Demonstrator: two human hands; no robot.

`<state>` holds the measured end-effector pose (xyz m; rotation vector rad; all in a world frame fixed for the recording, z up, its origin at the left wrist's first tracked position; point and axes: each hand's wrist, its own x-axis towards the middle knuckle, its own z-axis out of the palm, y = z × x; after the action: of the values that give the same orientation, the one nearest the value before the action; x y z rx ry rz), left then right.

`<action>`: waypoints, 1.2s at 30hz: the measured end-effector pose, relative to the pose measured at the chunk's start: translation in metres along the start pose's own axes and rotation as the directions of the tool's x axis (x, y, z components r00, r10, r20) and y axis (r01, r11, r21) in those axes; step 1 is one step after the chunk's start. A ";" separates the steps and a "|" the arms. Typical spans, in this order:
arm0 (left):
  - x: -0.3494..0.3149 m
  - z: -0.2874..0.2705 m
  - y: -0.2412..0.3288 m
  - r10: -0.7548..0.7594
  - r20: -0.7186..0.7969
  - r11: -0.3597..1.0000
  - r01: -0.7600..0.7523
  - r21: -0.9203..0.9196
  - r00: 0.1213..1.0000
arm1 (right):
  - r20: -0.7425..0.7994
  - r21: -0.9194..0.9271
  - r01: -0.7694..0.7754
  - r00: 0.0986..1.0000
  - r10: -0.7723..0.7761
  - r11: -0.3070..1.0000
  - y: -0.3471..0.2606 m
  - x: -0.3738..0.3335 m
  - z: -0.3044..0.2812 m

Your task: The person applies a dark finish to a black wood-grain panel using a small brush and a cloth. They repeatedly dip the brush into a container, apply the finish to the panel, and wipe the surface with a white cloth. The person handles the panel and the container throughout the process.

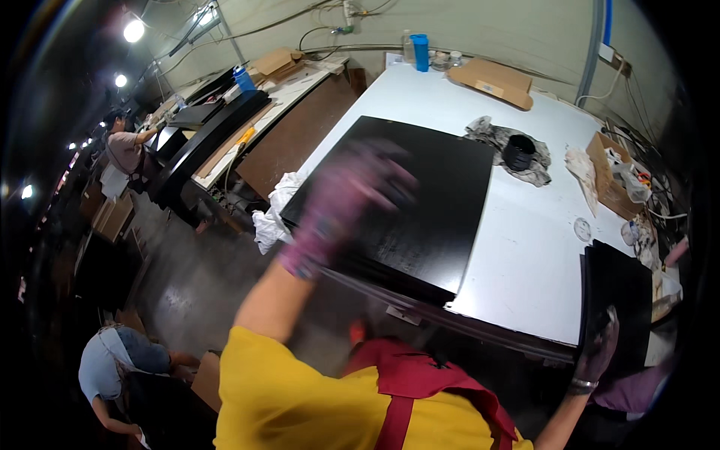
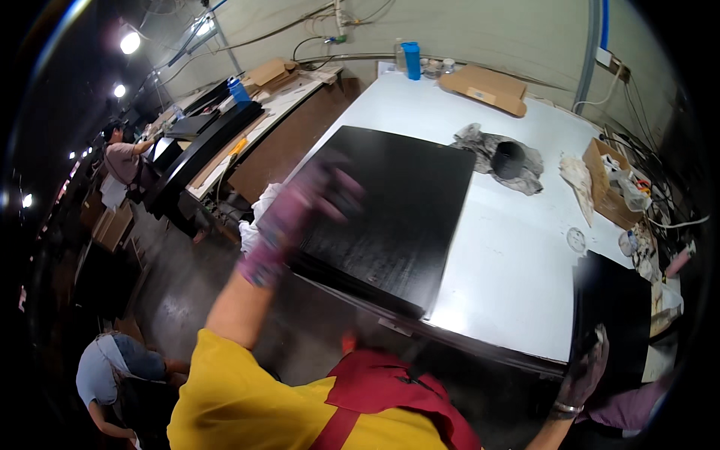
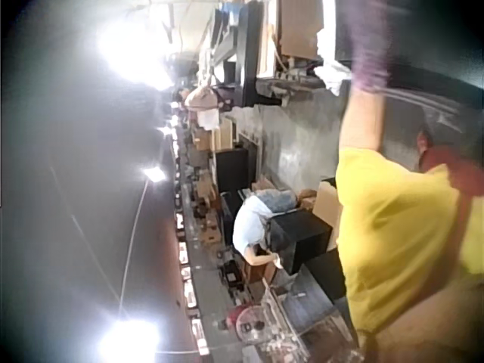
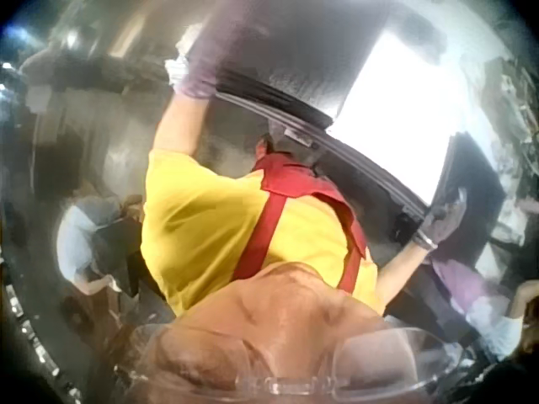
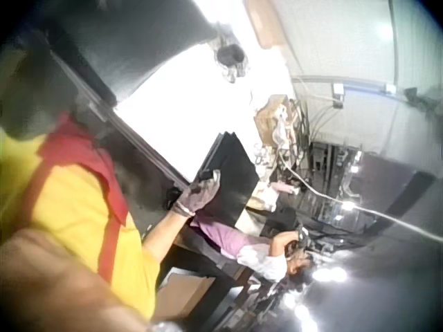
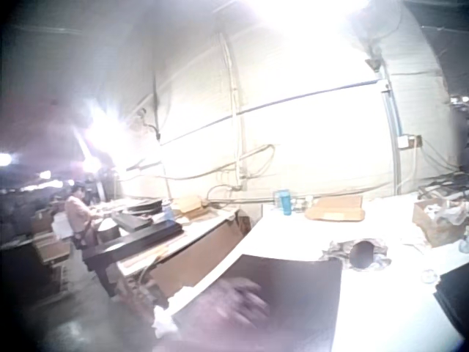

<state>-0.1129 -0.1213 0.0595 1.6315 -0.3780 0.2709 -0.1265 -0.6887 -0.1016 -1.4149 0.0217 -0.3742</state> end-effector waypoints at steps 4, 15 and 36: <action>-0.035 -0.229 -0.089 0.216 -0.657 0.700 0.354 0.620 0.722 | 0.230 0.132 -0.020 0.973 -0.011 0.991 -0.023 0.016 0.166; -0.073 -0.301 -0.249 -0.364 -0.207 0.292 0.322 0.900 0.908 | 0.406 -0.005 -0.247 0.885 0.227 0.969 -0.046 -0.032 0.427; 0.209 -0.248 -0.187 -0.078 0.073 0.536 -0.020 0.844 0.994 | 0.277 0.001 -0.317 0.911 0.305 0.948 -0.014 -0.028 0.420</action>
<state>0.1651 0.1207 -0.0053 2.6437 -0.3042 0.3803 -0.0577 -0.2800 -0.0242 -1.3797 0.0127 0.0875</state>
